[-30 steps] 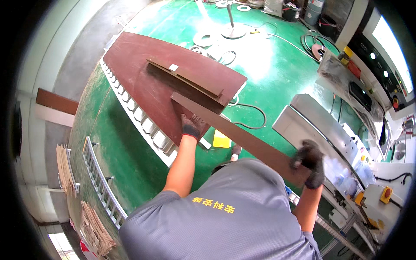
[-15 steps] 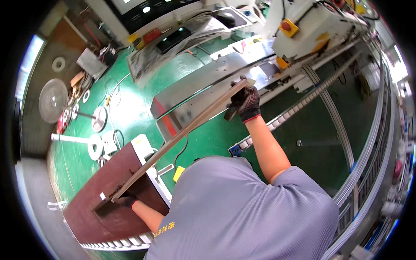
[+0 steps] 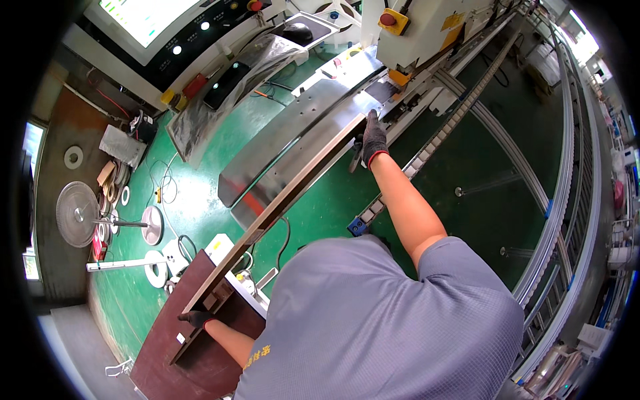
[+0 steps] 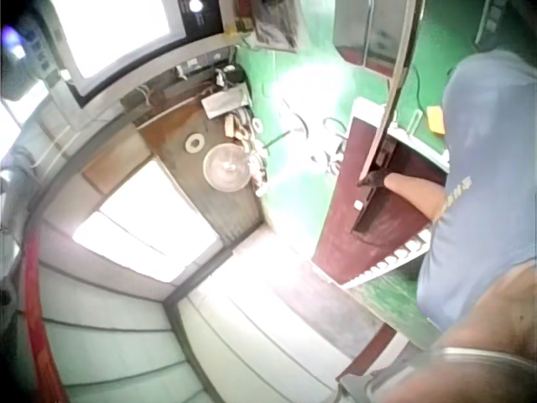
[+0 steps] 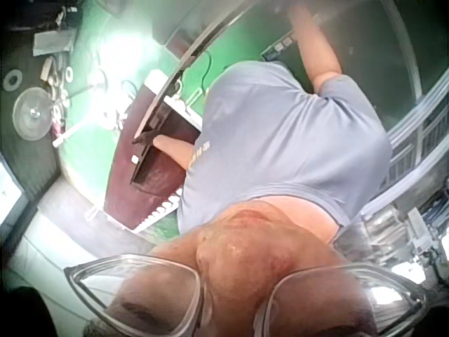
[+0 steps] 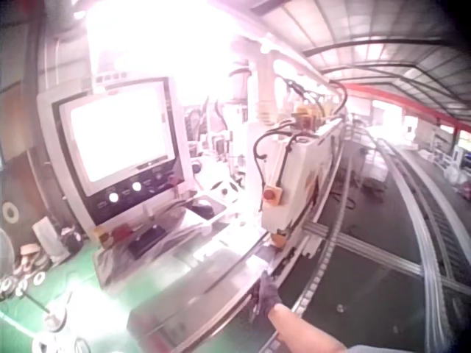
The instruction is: The person processes wooden planks by checking their edges against a larger board, feeding them into an edge-banding machine, and then lifting and carrying a large wood panel onto a roller conveyor.
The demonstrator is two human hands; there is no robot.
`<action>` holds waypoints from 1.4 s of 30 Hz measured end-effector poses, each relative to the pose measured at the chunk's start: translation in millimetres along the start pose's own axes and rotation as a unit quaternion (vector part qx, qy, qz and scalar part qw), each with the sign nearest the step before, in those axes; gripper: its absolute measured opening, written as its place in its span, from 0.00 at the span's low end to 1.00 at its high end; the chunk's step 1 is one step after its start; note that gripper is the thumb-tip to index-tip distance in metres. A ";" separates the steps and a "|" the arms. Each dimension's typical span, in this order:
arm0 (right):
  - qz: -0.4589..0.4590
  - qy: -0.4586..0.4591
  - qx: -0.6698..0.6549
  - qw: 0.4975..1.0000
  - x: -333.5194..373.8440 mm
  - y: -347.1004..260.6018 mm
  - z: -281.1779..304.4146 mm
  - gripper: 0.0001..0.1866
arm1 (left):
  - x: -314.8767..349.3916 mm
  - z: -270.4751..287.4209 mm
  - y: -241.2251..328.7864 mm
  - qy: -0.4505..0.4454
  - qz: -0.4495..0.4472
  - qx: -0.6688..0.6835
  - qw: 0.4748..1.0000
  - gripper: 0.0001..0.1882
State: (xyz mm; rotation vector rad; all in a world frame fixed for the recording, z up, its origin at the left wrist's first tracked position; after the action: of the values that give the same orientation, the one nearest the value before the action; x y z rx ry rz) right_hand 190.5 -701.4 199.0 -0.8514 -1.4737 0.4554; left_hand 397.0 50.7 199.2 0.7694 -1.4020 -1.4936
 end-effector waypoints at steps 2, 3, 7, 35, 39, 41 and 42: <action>0.104 -0.012 0.031 0.994 -2.0 -5.9 -0.3 0.17 | 21.4 -13.7 5.9 -0.039 0.014 -0.050 0.998 0.31; 0.156 -0.014 0.046 0.987 -4.5 -9.1 2.2 0.15 | 38.0 -20.5 8.6 -0.054 0.032 -0.080 0.995 0.31; 0.170 -0.084 0.058 0.980 -15.0 5.5 -8.7 0.09 | -1.8 -26.1 -11.7 -0.157 -0.194 0.039 0.968 0.29; 0.184 -0.289 0.355 0.870 -30.4 69.8 -94.3 0.07 | 189.8 -109.4 -74.8 -0.465 -0.165 -0.039 0.869 0.14; 0.062 -0.258 0.296 0.917 -64.7 36.0 -67.3 0.13 | 152.2 -31.9 -40.1 -0.222 -0.274 -0.135 0.926 0.20; 0.066 -0.225 0.336 0.912 -97.9 27.8 -69.4 0.18 | 100.6 18.0 -48.9 -0.065 -0.269 -0.168 0.946 0.27; 0.138 -0.259 0.383 0.876 -111.8 12.9 -72.2 0.22 | 74.4 45.4 -56.5 0.016 -0.234 -0.181 0.955 0.29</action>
State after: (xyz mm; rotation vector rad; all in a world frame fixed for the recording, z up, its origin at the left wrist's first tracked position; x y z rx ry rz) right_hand 253.7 -791.0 122.3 -0.2884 -1.4526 1.4625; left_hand 316.2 -2.7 161.8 0.9229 -0.9112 -2.0194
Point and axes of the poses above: each hand's wrist, its own x-axis away from the middle knuckle, its own z-axis out of the back of the hand, y = z × x, the point moved 6 cm from there along -x, towards the middle knuckle, and after that the axes turned 15 degrees about y, right-handed, at the moved point
